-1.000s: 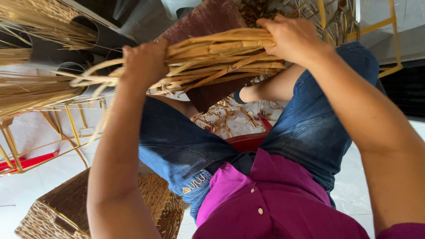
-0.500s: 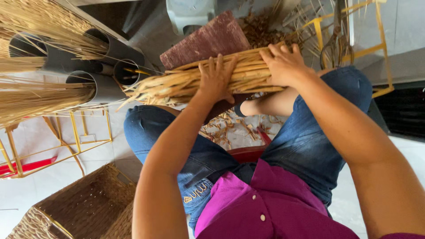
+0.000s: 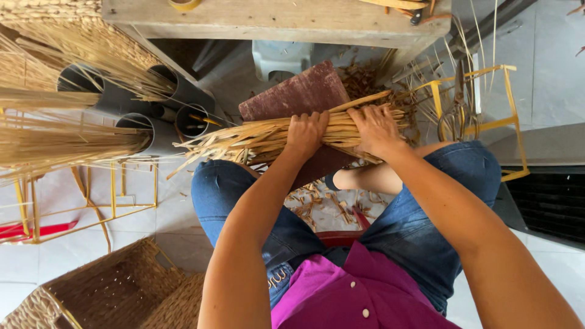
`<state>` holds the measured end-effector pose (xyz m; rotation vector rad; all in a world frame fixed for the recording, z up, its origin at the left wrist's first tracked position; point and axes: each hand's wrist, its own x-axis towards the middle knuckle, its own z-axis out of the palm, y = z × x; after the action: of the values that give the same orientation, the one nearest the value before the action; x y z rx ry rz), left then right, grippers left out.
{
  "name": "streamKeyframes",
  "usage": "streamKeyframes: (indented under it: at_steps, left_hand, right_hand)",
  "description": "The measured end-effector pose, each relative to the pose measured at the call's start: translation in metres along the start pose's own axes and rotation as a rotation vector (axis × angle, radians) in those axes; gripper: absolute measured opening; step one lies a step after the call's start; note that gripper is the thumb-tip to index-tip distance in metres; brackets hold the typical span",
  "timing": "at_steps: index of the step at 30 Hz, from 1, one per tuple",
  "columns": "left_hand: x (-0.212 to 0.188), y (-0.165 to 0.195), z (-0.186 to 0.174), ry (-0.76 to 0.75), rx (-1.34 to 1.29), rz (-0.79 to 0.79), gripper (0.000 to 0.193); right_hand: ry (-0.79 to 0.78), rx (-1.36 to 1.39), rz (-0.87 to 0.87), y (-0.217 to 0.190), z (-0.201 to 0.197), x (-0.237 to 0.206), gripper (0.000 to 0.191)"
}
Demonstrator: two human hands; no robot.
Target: The person sits on a low stool and uses scissors to trim and split dried palm/broom-grass stalks, cutting off thin strips and discarding scraps onto the floor. They then gather, align, and stack the trimmed stalks into a growing pile on the workbench and lap.
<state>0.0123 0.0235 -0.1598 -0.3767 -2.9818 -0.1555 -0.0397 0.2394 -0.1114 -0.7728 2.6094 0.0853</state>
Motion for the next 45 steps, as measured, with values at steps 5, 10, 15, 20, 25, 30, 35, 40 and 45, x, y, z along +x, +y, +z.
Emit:
streamKeyframes:
  at_steps: [5,10,15,20,25,30,35,40,45]
  left_hand:
    - [0.000,0.004,-0.011,0.031,0.026,-0.050,0.064]
    - [0.008,-0.002,-0.007,-0.006,-0.012,-0.108,0.059]
    - [0.020,0.000,-0.030,-0.341,-0.031,-0.143,0.111]
    - [0.029,0.005,-0.072,-0.477,-0.130,-0.085,0.149]
    - [0.045,-0.002,-0.093,-0.618,-0.179,-0.087,0.144]
    - [0.071,-0.025,-0.114,-0.345,-0.314,-0.085,0.075]
    - [0.087,-0.050,-0.135,-0.237,-0.397,-0.108,0.051]
    - [0.091,-0.051,-0.147,-0.177,-0.416,-0.086,0.058]
    - [0.087,-0.048,-0.154,-0.113,-0.411,-0.074,0.059]
  right_hand:
    - [0.097,-0.054,-0.006,-0.012,-0.007,-0.009,0.122]
    - [0.159,-0.029,-0.064,-0.029,-0.005,-0.013,0.134]
    - [0.174,-0.138,-0.035,-0.029,0.005,-0.003,0.124]
    - [0.122,-0.112,-0.026,-0.035,0.000,-0.008,0.125]
    - [-0.010,-0.055,-0.005,-0.043,-0.042,-0.010,0.128]
    - [0.197,0.193,-0.144,-0.046,-0.155,-0.014,0.074]
    - [1.034,0.483,-0.652,-0.094,-0.290,-0.100,0.037]
    - [0.876,0.117,-1.394,-0.095,-0.338,-0.095,0.040]
    - [0.630,0.116,-1.501,-0.108,-0.307,-0.063,0.042]
